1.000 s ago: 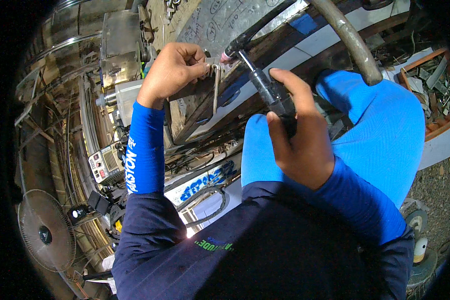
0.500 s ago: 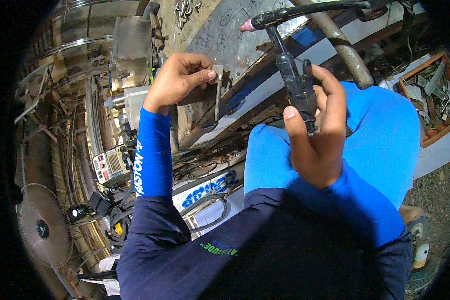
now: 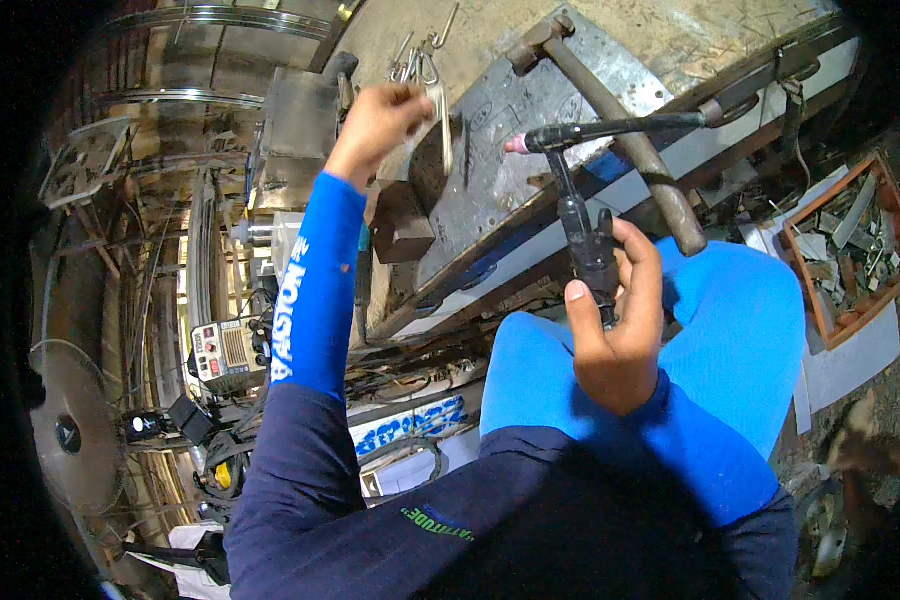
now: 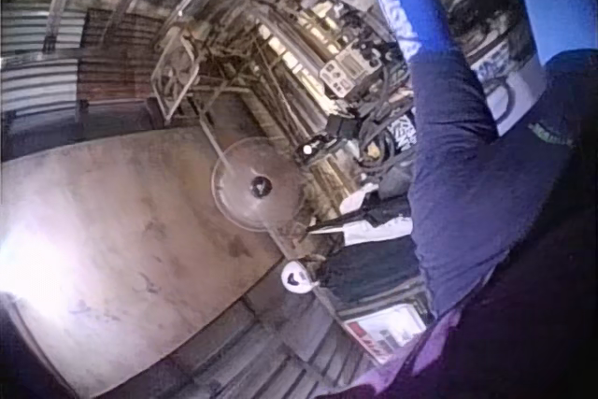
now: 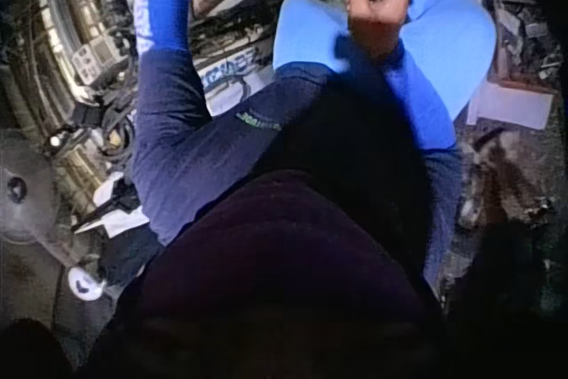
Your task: The person sits at a workbench and repeatedly bends small metal rods into hooks using a hammer and anvil. They then use a welding torch to heat and weld the bent ends. The person handles multiple rods one at a time, placing finished hooks on the workbench.
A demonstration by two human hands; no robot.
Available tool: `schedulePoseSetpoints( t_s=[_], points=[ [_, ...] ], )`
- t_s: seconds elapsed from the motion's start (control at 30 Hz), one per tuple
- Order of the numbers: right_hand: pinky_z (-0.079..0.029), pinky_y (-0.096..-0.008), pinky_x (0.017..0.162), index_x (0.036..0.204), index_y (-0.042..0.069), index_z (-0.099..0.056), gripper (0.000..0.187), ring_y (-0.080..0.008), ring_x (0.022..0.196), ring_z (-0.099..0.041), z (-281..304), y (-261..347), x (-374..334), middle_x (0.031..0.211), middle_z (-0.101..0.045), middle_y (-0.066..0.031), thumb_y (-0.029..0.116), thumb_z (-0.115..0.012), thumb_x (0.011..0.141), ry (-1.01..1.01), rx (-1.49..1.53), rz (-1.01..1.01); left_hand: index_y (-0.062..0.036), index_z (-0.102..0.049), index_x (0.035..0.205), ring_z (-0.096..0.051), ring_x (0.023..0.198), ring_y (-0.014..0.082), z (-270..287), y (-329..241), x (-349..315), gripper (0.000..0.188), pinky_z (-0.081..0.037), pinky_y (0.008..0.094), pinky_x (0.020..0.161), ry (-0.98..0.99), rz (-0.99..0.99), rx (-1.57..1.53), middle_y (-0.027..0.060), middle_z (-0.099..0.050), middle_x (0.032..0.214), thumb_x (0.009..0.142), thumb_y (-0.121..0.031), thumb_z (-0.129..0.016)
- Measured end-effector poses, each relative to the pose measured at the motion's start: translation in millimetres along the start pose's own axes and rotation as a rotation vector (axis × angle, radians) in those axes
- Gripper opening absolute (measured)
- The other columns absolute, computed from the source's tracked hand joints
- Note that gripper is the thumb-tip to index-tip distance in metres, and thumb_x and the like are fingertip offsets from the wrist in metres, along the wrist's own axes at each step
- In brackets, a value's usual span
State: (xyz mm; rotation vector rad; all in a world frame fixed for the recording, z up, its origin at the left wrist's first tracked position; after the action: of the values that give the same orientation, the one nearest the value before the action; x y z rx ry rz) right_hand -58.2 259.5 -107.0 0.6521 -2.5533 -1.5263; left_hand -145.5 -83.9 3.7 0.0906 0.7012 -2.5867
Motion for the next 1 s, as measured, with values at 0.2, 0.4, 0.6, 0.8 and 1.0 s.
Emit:
schedulePoseSetpoints(
  t_s=[0.2, 0.4, 0.6, 0.8, 1.0],
  points=[
    [-0.047, -0.034, 0.102, 0.154, -0.003, -0.038, 0.063, -0.0195, 0.112, -0.059, -0.6, -3.7, -0.1, 0.133, -0.06, -0.0187, -0.006, -0.061, 0.096, 0.018, 0.017, -0.002, 0.0072, -0.077, 0.107, -0.076, 0.079, 0.0149, 61.4, 5.0, 87.8, 0.025, -0.06, 0.0315, 0.071, -0.647, -0.208, -0.031, 0.0109, -0.082, 0.098, 0.105, -0.015, -0.066],
    [-0.049, -0.0317, 0.094, 0.152, 0.0, -0.04, 0.061, -0.0158, 0.103, -0.059, -3.0, 5.5, 2.2, 0.122, -0.062, -0.0134, -0.005, -0.061, 0.095, 0.071, 0.011, 0.021, -0.0055, -0.084, 0.102, -0.077, 0.102, 0.0398, 26.2, -16.5, 127.6, 0.02, -0.06, 0.0461, 0.092, -0.482, -0.09, 0.501, 0.0256, -0.078, 0.104, 0.089, -0.016, -0.073],
    [-0.05, -0.0346, 0.1, 0.151, -0.005, -0.041, 0.061, -0.0219, 0.112, -0.063, 5.1, 11.4, 7.8, 0.128, -0.062, -0.0182, -0.006, -0.063, 0.094, 0.04, -0.09, 0.143, -0.0032, -0.084, 0.103, -0.075, 0.109, 0.0437, 2.0, 8.0, 156.3, 0.024, -0.06, 0.0497, 0.097, -0.388, 0.124, 0.819, 0.0283, -0.076, 0.113, 0.086, -0.012, -0.069],
    [-0.049, -0.035, 0.103, 0.153, -0.005, -0.038, 0.061, -0.0205, 0.117, -0.062, 13.1, 13.2, 14.1, 0.131, -0.062, -0.0179, -0.006, -0.062, 0.096, 0.024, -0.095, 0.138, -0.007, -0.084, 0.105, -0.076, 0.11, 0.0373, 4.9, 1.4, 148.9, 0.03, -0.06, 0.0478, 0.096, -0.401, 0.108, 0.761, 0.0194, -0.079, 0.114, 0.09, -0.032, -0.08],
    [-0.049, -0.0341, 0.102, 0.152, -0.005, -0.037, 0.06, -0.0189, 0.114, -0.062, 10.9, 14.1, 11.7, 0.13, -0.062, -0.0166, -0.005, -0.061, 0.097, 0.047, -0.062, 0.088, -0.0053, -0.082, 0.113, -0.073, 0.118, 0.0381, 28.6, 22.2, 161.2, 0.035, -0.058, 0.0471, 0.1, -0.352, 0.335, 0.838, 0.0208, -0.076, 0.126, 0.088, -0.029, -0.078]
  ],
)
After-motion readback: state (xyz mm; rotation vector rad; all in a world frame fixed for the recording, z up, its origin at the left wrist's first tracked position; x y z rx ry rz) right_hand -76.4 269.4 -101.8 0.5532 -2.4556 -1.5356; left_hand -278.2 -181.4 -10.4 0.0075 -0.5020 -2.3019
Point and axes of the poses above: each hand's wrist, its own x-axis towards the middle knuckle, its own z-axis out of the back of the hand, y = z × x, the point moved 8 cm from there along x, towards the middle knuckle
